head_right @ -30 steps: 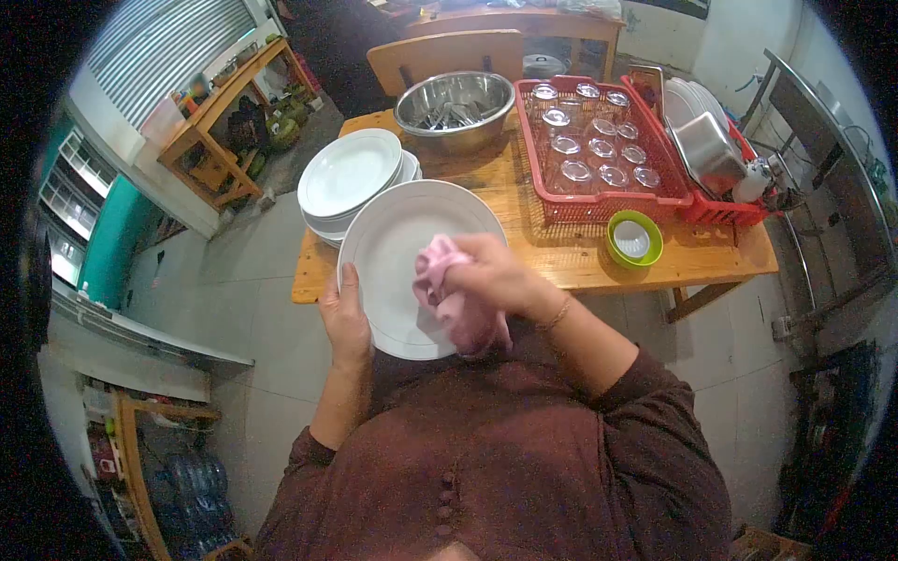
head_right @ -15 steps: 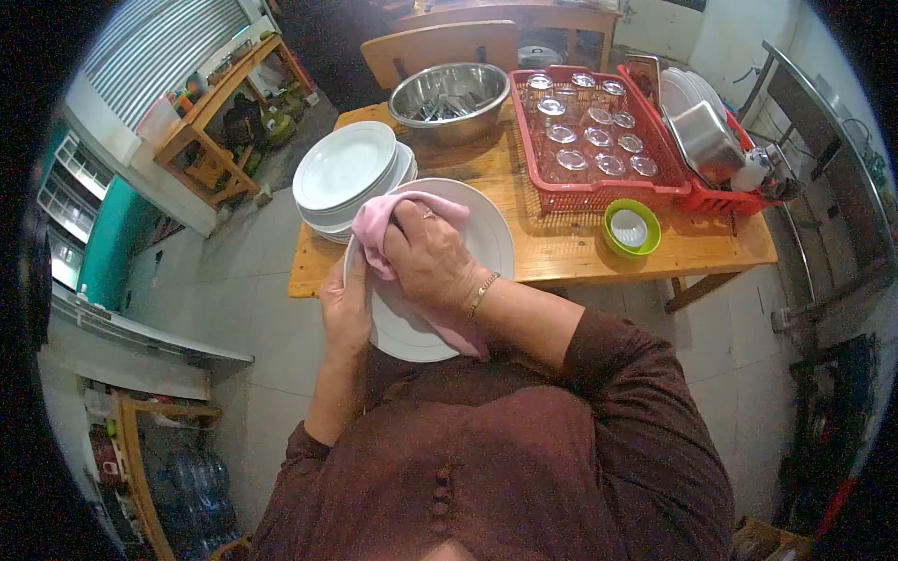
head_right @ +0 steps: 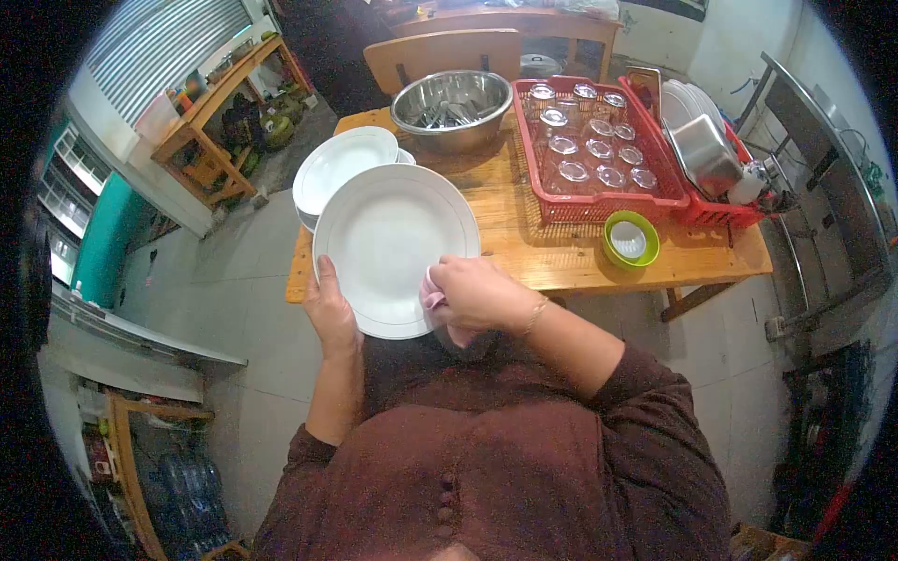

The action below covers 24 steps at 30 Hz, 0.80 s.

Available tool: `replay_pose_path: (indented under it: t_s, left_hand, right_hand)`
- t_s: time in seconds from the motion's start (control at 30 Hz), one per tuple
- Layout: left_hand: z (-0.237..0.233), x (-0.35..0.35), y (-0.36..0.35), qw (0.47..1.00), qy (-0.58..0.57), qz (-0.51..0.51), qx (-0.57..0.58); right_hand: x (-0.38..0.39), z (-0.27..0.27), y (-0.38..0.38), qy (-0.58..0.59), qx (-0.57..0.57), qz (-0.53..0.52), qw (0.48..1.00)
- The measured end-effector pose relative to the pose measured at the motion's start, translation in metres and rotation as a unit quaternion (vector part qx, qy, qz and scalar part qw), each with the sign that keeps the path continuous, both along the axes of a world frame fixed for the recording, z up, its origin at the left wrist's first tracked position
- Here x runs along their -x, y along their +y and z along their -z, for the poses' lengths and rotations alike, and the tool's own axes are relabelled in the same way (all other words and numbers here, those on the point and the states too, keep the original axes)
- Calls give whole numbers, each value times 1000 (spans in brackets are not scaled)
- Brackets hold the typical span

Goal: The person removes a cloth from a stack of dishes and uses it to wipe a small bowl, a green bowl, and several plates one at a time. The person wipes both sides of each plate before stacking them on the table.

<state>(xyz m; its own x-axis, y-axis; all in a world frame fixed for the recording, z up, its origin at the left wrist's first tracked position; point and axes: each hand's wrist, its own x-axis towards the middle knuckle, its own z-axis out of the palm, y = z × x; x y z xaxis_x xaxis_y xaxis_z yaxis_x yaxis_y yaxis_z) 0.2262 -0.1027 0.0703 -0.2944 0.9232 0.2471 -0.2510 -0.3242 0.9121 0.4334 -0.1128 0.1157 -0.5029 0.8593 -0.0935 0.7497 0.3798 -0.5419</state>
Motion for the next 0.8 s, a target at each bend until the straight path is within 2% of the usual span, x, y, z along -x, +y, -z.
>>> replay_pose_path:
  t_s: [0.03,0.07,0.13,0.23,0.3,0.37,0.47,0.5,0.6,0.67,0.7,0.8]
  left_hand:
    - [0,2,1,1000,-5,9,0]
    - [0,4,1,1000,-13,22,4]
    - [0,5,1,998,-32,47,12]
    - [0,-4,-7,997,53,57,-1]
    - [2,-16,-10,993,94,58,-41]
    - [3,-23,-11,986,135,54,-81]
    - [4,-18,-10,997,68,31,8]
    - [6,-15,-7,999,6,48,11]
    - [6,-7,0,998,-52,8,46]
    - [5,1,4,996,-70,13,44]
    - [2,11,6,997,-55,20,47]
    - [-10,30,4,995,-26,63,75]
  right_hand:
    - [-4,-3,1,9,48,-43,998]
    - [-9,-3,4,116,44,-23,992]
    - [-18,-5,11,323,37,20,946]
    - [-4,1,30,271,-206,178,923]
    - [22,20,27,225,-358,152,893]
    - [52,38,5,219,-379,107,893]
    - [56,42,-16,206,-249,-2,946]
    - [51,40,-20,190,-210,-42,958]
    - [34,35,-19,100,-202,-128,966]
    - [16,26,-11,-13,-218,-96,971]
    - [9,14,-7,-95,-203,-28,974]
    - [-29,17,24,-9,-237,153,959]
